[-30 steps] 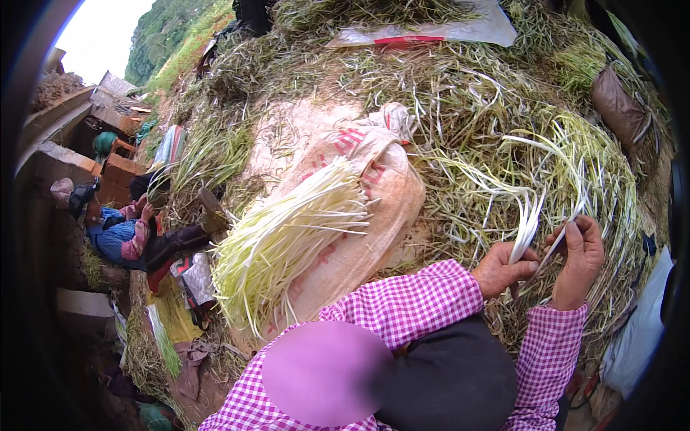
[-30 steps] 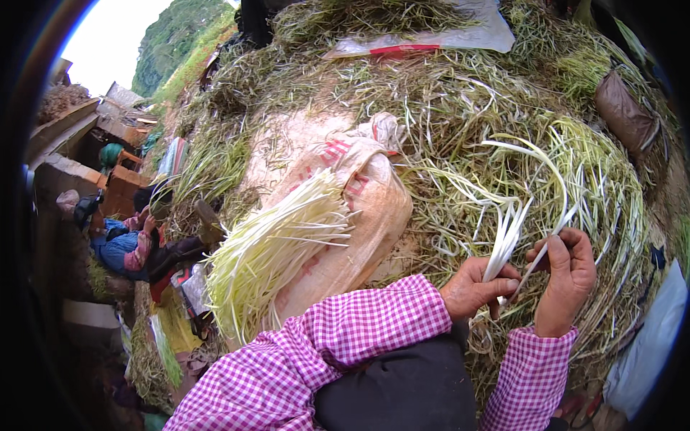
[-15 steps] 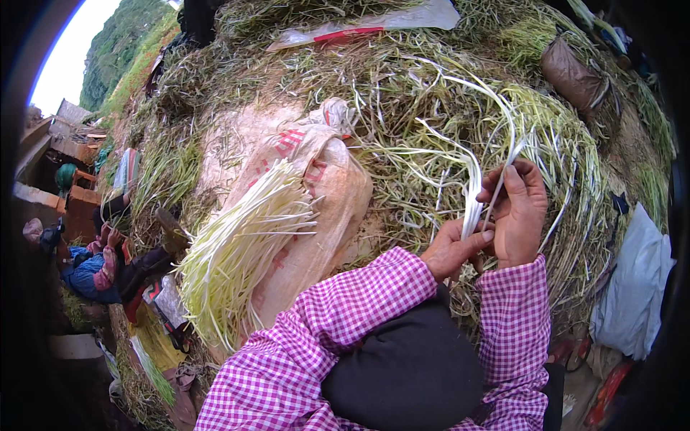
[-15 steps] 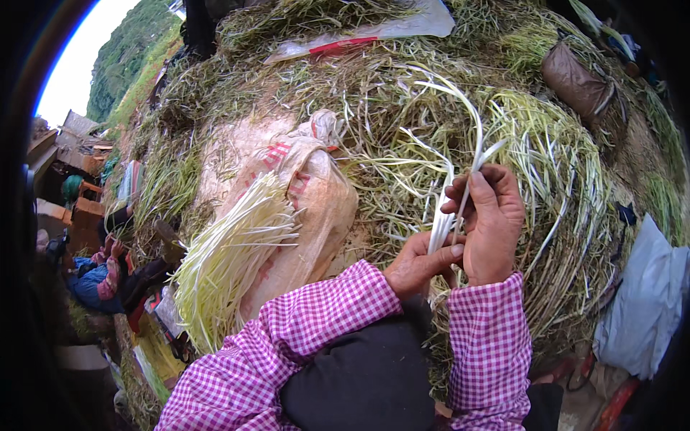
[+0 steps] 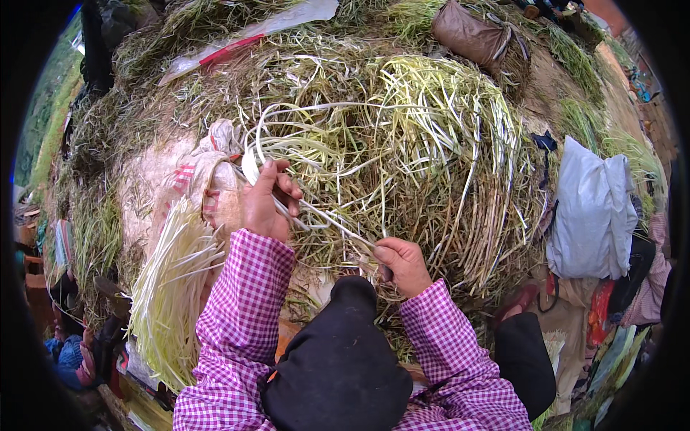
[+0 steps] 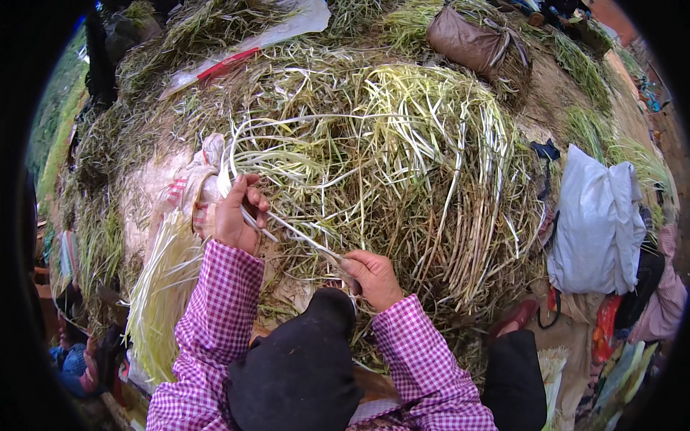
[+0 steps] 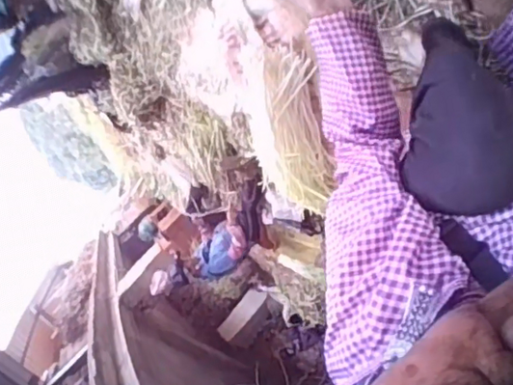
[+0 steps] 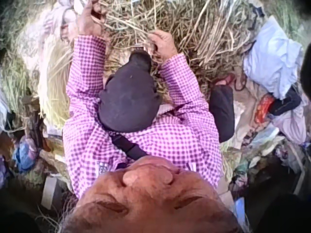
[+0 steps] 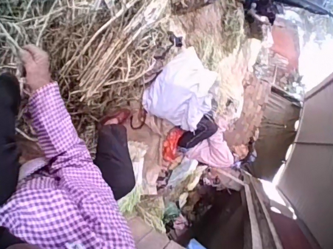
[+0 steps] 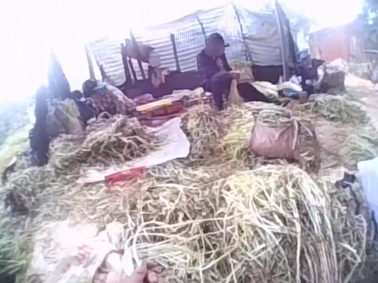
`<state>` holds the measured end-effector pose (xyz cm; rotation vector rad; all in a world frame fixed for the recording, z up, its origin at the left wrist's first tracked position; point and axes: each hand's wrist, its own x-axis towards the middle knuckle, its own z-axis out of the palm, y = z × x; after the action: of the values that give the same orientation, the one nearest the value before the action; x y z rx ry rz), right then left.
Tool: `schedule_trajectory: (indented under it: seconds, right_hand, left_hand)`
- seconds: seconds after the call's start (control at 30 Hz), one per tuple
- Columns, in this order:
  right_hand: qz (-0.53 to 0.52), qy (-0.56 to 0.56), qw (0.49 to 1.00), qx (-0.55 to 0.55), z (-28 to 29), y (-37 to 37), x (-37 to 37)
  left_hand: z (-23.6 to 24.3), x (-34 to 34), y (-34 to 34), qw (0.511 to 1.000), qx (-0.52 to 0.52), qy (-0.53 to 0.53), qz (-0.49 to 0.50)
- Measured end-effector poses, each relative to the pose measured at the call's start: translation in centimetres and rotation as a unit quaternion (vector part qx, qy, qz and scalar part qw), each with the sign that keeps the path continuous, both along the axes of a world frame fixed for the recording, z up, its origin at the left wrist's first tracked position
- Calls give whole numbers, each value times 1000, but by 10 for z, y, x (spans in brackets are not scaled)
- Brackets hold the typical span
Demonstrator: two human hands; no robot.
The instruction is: The person sits on the ground and sorts through a large pile of dried plant fibers. They pick up strands, separate them by hand, and place the sorted fibers into a pile beside them.
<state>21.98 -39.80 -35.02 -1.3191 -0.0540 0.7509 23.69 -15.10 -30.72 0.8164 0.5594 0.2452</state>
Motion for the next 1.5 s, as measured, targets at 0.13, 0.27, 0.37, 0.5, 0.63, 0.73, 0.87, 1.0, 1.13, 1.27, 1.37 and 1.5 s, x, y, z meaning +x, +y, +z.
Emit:
schedule_trajectory:
  seconds: [0.13,0.27,0.37,0.5,0.63,0.73,0.87,1.0,1.13,1.27,1.37,1.5]
  right_hand:
    - [-19,-48,975,-218,-44,-42,-3]
    - [149,-232,827,-489,-32,-42,-5]
    - [102,-363,846,-377,-5,-23,-3]
    - [83,-28,993,-79,23,-11,-9]
    - [164,1,985,-48,25,-27,-8]
    - [197,102,975,6,32,-46,-1]
    - [141,110,983,-37,42,-41,-3]
    - [26,113,991,-64,55,-15,-8]
    - [63,71,992,-82,54,0,-10]
    - [86,100,989,-68,52,-3,-20]
    - [114,107,985,-70,45,-6,-28]
    - [112,77,988,-66,50,-2,-32]
  left_hand:
    - [4,6,46,997,44,-45,34]
    - [14,11,14,999,43,-28,4]
    - [4,6,-24,1000,15,2,-28]
    - [-17,-5,-59,995,-23,20,-91]
    - [-19,-9,-65,993,-29,43,-107]
    - [-19,-9,-60,994,1,41,-102]
    - [-13,-13,-67,991,6,59,-120]
    - [-7,-17,-79,974,-36,78,-211]
    - [-10,-21,-85,956,-139,64,-251]
    - [-12,-43,-90,935,-168,89,-300]
    - [-18,-65,-89,927,-172,64,-328]
    - [-12,-77,-86,932,-119,103,-327]
